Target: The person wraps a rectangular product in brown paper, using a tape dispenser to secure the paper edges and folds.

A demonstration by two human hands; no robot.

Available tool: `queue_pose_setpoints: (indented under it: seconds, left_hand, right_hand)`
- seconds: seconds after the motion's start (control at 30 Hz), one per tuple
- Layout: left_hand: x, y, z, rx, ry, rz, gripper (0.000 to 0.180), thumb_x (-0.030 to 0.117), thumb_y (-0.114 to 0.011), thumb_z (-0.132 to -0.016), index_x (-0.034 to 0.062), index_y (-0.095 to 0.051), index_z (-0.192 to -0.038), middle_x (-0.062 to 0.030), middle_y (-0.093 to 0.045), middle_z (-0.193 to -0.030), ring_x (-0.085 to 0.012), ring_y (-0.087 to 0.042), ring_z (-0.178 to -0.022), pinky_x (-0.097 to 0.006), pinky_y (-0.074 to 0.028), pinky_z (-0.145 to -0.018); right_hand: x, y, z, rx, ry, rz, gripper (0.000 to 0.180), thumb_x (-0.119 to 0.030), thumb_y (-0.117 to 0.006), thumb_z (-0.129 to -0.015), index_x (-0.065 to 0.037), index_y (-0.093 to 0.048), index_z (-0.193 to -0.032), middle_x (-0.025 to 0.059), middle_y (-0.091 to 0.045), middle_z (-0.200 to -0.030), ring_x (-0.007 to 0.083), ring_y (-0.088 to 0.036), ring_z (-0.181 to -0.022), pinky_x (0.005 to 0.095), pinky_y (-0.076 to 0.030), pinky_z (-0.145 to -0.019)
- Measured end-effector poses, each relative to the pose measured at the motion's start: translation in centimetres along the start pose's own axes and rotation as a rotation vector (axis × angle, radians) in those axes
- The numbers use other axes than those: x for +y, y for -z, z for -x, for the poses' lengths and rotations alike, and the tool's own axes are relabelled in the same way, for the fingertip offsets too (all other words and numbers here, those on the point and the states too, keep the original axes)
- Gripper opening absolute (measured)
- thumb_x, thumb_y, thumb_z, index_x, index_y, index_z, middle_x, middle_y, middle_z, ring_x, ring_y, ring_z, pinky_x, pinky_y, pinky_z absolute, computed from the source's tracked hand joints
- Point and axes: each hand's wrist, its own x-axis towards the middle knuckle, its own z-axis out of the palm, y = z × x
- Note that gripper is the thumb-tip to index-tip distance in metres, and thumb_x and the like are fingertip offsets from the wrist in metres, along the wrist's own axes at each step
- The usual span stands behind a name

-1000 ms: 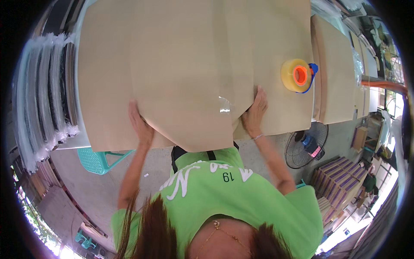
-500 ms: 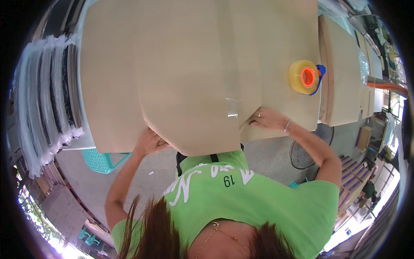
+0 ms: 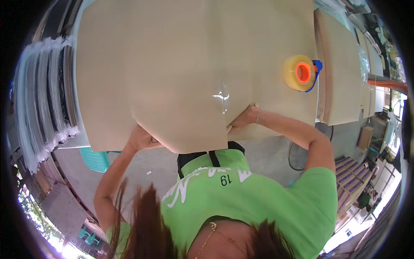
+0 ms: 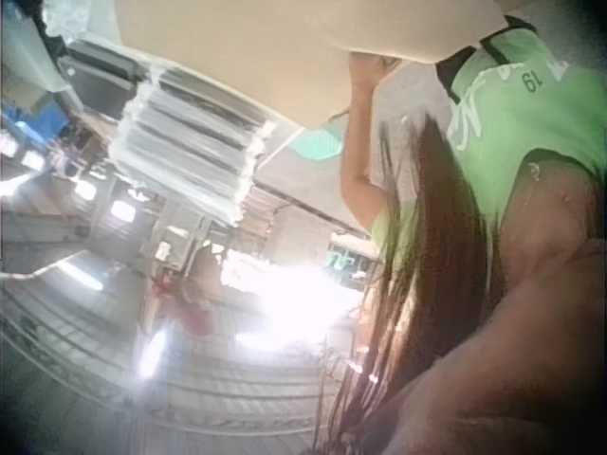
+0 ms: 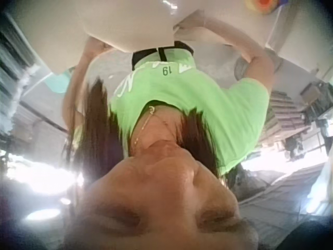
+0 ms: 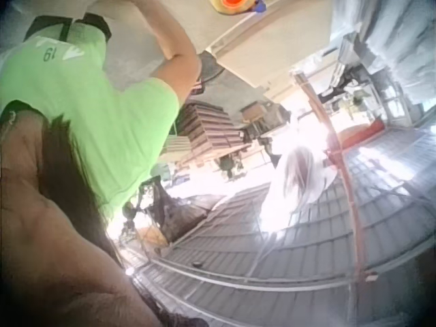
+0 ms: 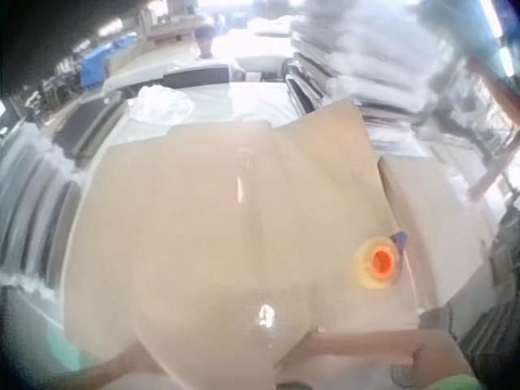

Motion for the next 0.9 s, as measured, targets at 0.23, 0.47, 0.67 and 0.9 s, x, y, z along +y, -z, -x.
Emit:
queue_pose_setpoints:
  seconds: [0.23,0.47,0.67,0.9]
  left_hand:
    - [8.0,-8.9,0.2,0.267,0.349,0.056,0.052,0.041,-0.072,-0.076,0.0127,-0.063,-0.119,-0.0092,-0.062,-0.119,-0.0338,-0.055,-0.115,-0.048,-0.041,-0.099]
    - [10.4,-13.3,7.2,0.628,0.434,0.435,0.038,0.026,-0.055,-0.095,-0.0011,-0.057,-0.121,-0.0172,-0.061,-0.116,-0.0314,-0.058,-0.109,-0.044,-0.044,-0.099]
    - [6.0,-5.7,2.1,1.172,0.682,1.347,0.041,0.038,-0.043,-0.101,0.001,-0.058,-0.112,-0.0088,-0.06,-0.109,-0.0186,-0.057,-0.098,-0.031,-0.044,-0.085]
    - [-1.7,-5.6,0.6,1.065,0.691,1.291,0.034,0.038,-0.053,-0.097,0.0054,-0.06,-0.089,0.0001,-0.054,-0.075,-0.0093,-0.048,-0.067,-0.029,-0.039,-0.059]
  right_hand:
    - [-8.8,-0.7,-2.2,0.105,-0.274,-0.464,0.037,-0.034,-0.065,-0.081,-0.015,-0.064,-0.113,0.011,-0.063,-0.114,0.03,-0.059,-0.107,0.0412,-0.048,-0.091]
    - [-16.7,-8.2,1.7,0.677,-0.3,-0.48,0.026,-0.006,-0.061,-0.08,-0.007,-0.064,-0.105,0.0153,-0.066,-0.099,0.0336,-0.062,-0.093,0.0399,-0.05,-0.083]
    - [-11.6,-1.6,0.7,1.455,-1.106,-0.745,0.029,-0.027,-0.055,-0.095,0.001,-0.063,-0.1,0.0114,-0.066,-0.088,0.0221,-0.065,-0.082,0.0321,-0.052,-0.069]
    - [-5.2,1.7,-1.8,1.276,-1.318,-1.132,0.049,-0.042,-0.053,-0.096,0.004,-0.063,-0.081,0.0073,-0.063,-0.074,0.0141,-0.062,-0.066,0.0275,-0.052,-0.057]
